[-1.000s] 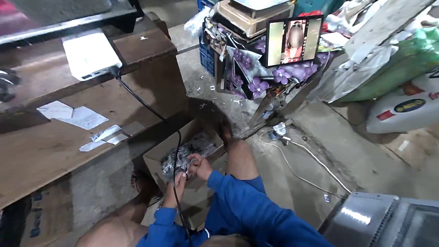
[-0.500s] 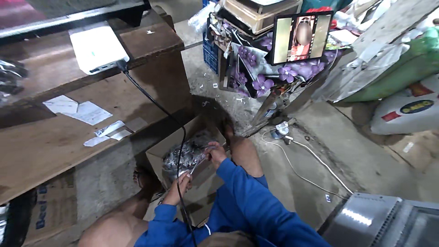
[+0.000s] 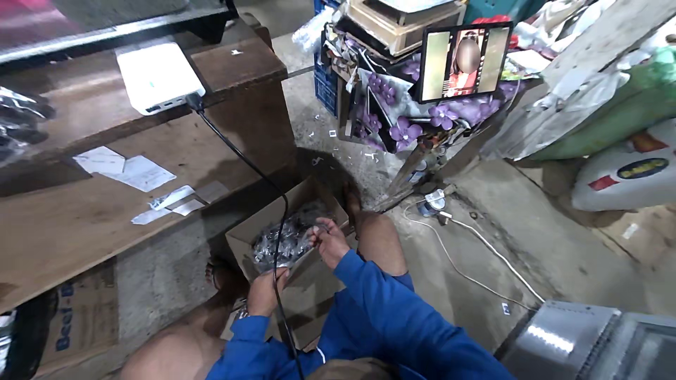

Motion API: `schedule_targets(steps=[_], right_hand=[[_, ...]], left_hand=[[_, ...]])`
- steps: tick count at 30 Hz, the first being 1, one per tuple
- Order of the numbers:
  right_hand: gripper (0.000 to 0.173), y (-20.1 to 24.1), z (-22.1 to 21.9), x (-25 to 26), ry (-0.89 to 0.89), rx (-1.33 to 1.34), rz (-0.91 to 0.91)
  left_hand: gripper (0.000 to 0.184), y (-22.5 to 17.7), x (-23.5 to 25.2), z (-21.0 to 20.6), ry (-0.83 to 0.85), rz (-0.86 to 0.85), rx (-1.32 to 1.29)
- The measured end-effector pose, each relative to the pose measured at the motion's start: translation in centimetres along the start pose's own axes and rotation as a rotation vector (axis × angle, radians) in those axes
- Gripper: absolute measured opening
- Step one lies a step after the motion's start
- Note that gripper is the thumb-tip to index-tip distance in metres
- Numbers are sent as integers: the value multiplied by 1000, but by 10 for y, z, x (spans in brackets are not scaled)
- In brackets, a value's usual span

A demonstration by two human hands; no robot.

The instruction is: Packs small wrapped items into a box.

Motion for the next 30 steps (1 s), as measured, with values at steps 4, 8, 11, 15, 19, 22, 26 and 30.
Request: schedule_targets(steps=[4,8,11,15,19,22,26,30], right_hand=[[35,-11,-23,-21,270,-14,-60],[28,-37,-43,-47,549,-218,-297],[24,-80,-31,-50,534,-550,-538],[31,-123,-8,-27,407,-839,-638],[35,-97,-13,-5,309,-904,-466],[32,-79,-10,2,272,-876,-392],[40,-80,-6,-2,249,-769,-429],[42,-81,-6,-7,153,-623,-423]], left_hand=[[24,0,-1,10,-176,69,34],[22,8,-7,16,-425,302,-657],[35,18,-1,3,-383,264,-1455],[42,13,-2,-3,-272,162,-1818],[33,12,-4,-15,-87,203,-1340],[22,13,-3,-24,-143,214,-1082],[17,13,2,-24,-251,269,-926],[16,6,2,-16,-254,248,-687]])
Point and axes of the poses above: each hand's wrist, its own x-axis towards the middle knuckle, its own z-axis out of the back of the hand, y = z × x, the point moved 5 cm from there along x, towards the middle knuckle, and after that the axes turned 1 degree about -z, right-handed, at the moved point
